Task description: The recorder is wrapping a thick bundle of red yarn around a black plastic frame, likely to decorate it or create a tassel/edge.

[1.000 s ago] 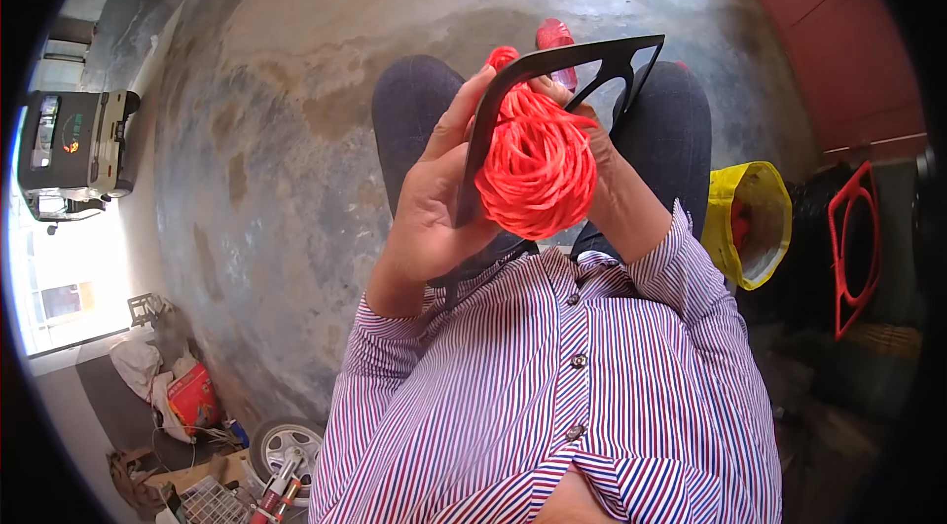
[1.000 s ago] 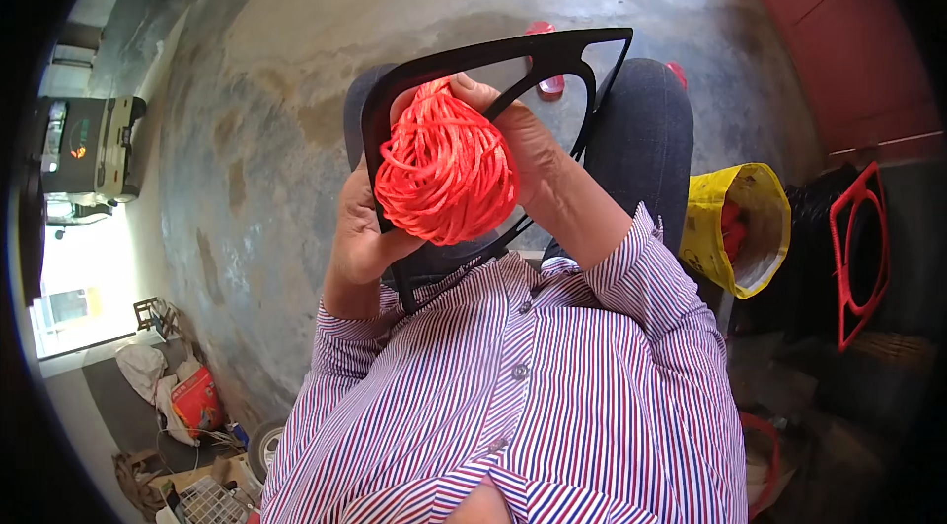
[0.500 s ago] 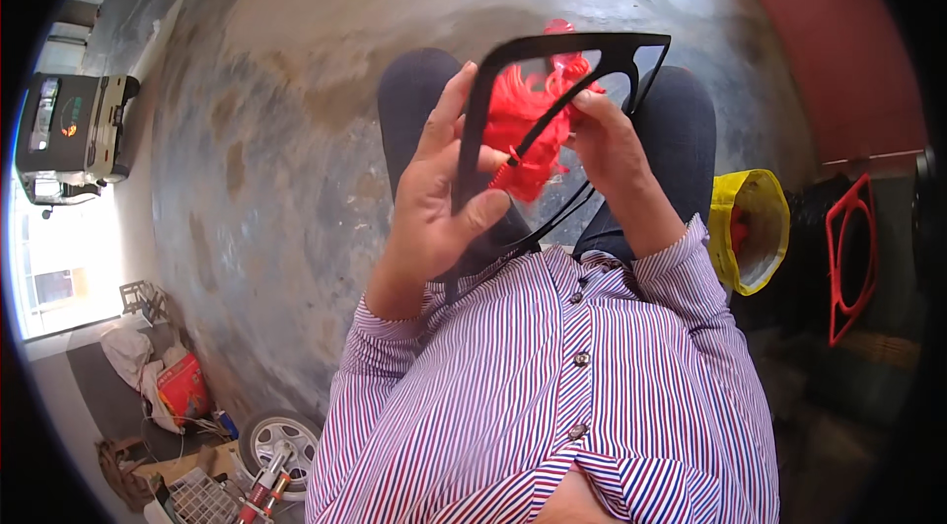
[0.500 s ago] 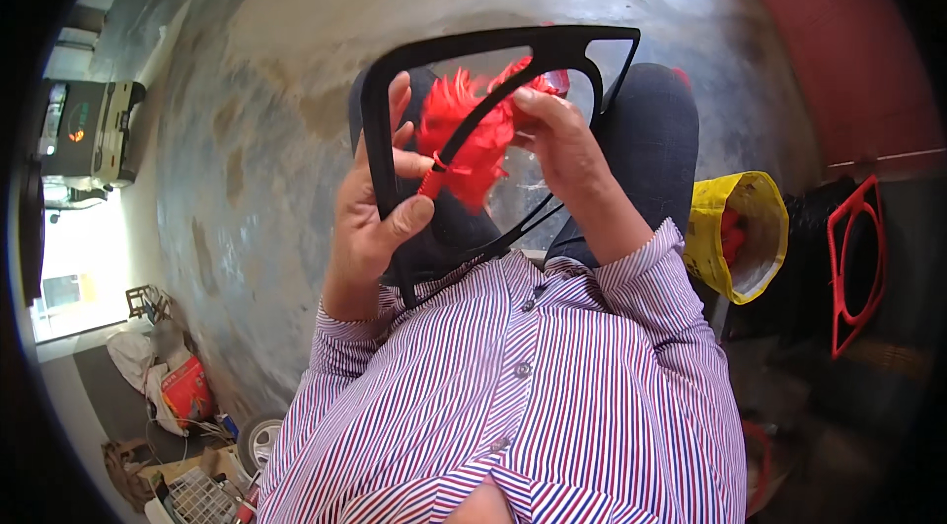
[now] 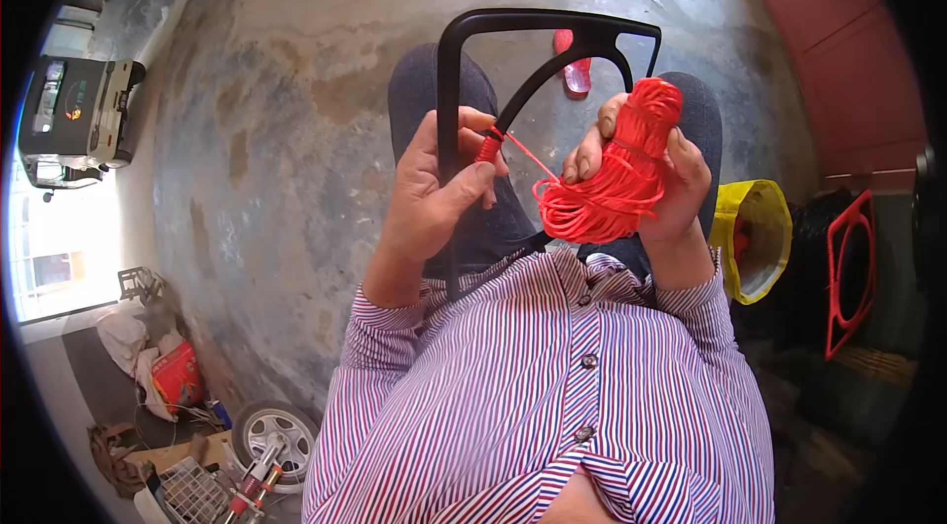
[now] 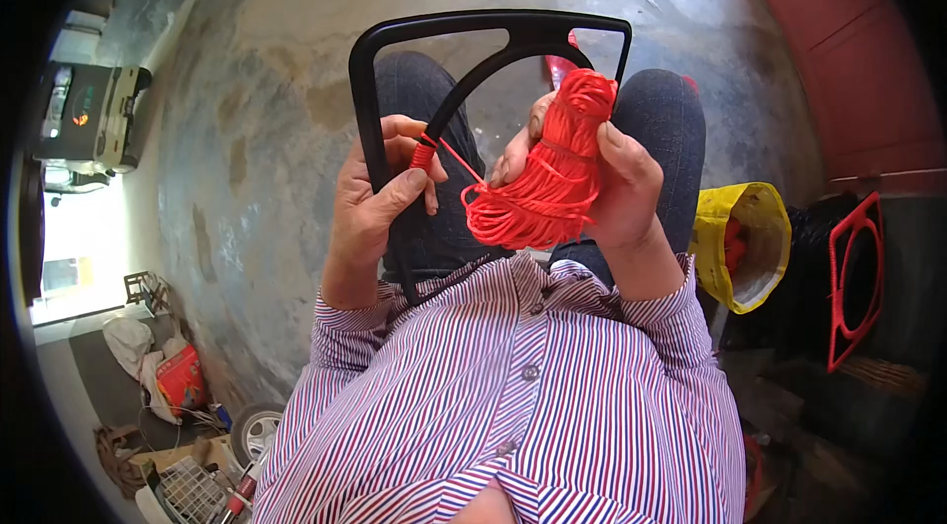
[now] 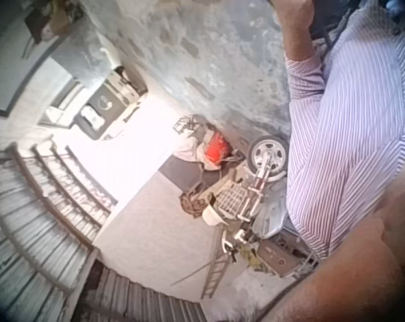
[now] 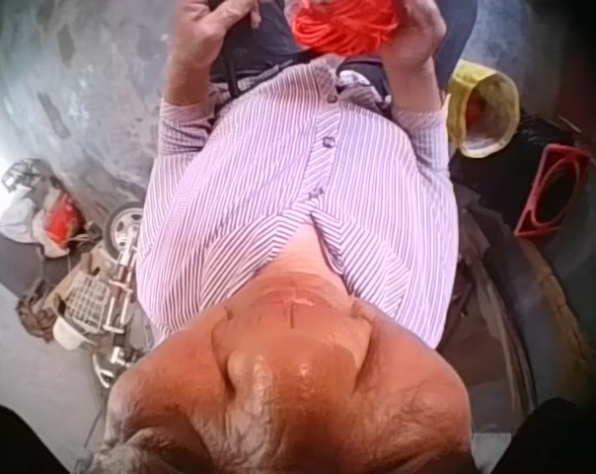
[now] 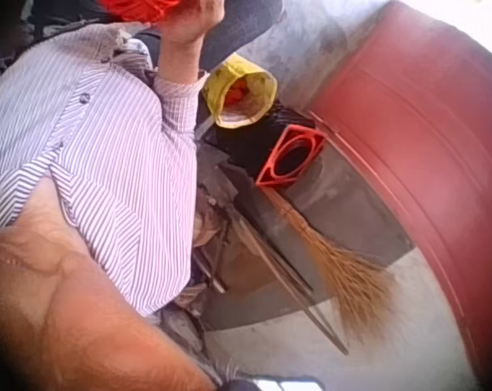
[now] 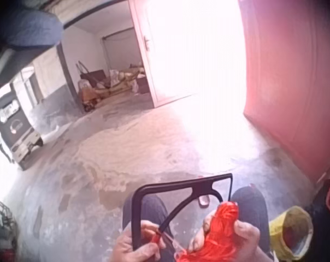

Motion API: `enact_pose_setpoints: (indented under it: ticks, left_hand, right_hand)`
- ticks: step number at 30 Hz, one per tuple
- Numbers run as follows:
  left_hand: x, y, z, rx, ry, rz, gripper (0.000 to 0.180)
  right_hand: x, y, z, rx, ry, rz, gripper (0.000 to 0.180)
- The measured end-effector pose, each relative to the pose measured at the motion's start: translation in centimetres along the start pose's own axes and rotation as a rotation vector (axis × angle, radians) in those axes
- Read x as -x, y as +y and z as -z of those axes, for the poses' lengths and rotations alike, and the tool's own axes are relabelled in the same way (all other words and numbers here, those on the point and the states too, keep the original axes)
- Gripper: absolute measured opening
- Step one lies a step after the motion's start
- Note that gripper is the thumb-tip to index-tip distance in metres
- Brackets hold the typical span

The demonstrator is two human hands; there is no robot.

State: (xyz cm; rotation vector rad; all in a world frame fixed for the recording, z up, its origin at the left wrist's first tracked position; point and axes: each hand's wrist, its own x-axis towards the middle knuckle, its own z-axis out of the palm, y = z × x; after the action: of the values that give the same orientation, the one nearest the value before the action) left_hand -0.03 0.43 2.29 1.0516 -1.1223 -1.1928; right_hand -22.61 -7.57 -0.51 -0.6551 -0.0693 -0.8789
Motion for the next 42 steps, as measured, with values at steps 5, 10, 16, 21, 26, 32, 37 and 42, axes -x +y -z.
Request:
enact_pose_setpoints:
  ticks: [5, 10, 16, 21, 26, 32, 37, 42]
  left_hand:
    - [-0.2, -0.2, 0.1, 0.007, -0.022, -0.007, 0.032]
    - [-0.3, 0.0, 0.1, 0.038, -0.008, 0.006, 0.027]
    - [-0.3, -0.4, 0.5, 0.044, 0.024, 0.015, 0.024]
    - [-0.2, -0.6, 0.5, 0.085, 0.058, 0.092, 0.025]
    - [0.1, -0.5, 0.7, -0.019, 0.056, 0.069, 0.027]
    - [0.0, 0.6, 0.0, -0.183, 0.004, 0.054, 0.029]
    - [-0.6, 1.4, -1.1, -0.344, -0.023, -0.118, 0.038]
    - [-1.3, 1.9, -2.1, -0.577, -0.148, -0.321, 0.05]
  right_hand:
    - [0.3, -0.2, -0.4, -0.011, 0.18, -0.001, 0.053]
    - [0.7, 0.1, 0.4, -0.082, 0.252, -0.016, 0.051]
    - [1.0, 0.3, -0.5, 0.011, 0.368, -0.077, 0.052]
    - [2.1, 0.3, 4.8, -0.097, 0.627, 0.003, 0.04]
    - [0.9, -0.2, 2.2, 0.02, 0.696, 0.02, 0.038]
    - [-0.2, -0.9, -2.1, 0.41, 0.19, -0.209, 0.068]
    - [-2.8, -2.4, -3.3, 0.693, 0.186, -0.164, 0.063]
    - [-4.5, -1.5, -2.9, 0.874, 0.317, 0.039, 0.029]
